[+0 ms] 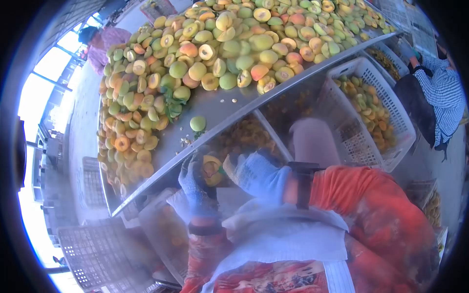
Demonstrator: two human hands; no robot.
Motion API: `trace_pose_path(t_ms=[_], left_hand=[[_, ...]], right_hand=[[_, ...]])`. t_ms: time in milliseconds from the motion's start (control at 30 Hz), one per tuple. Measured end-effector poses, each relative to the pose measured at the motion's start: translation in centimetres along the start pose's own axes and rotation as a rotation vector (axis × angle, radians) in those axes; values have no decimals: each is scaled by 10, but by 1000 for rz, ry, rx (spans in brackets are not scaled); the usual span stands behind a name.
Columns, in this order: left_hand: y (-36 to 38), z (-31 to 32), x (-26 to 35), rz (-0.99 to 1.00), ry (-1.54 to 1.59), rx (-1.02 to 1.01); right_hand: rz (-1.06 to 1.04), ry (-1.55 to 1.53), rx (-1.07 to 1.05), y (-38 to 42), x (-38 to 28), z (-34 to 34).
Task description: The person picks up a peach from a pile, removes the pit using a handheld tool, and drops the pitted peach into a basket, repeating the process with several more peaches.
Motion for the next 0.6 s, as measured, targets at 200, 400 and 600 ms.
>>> trace_pose_path(t_ms=[200, 400, 600], left_hand=[[1, -16, 5, 127, -109, 91], [13, -16, 18, 375, -252, 69], [18, 0, 22, 161, -174, -139]], right_hand=[[0, -271, 158, -2, -23, -10], [102, -438, 3, -2, -15, 1], [-247, -76, 25, -3, 10, -16]])
Point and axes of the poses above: each hand's wrist, its own y-axis away from the middle knuckle, its own z-axis out of the palm, x = y × z, the point moved 7 cm from there along -y, towards the middle knuckle, and after that the axes turned 7 degrees about x, right-handed, at the moved point
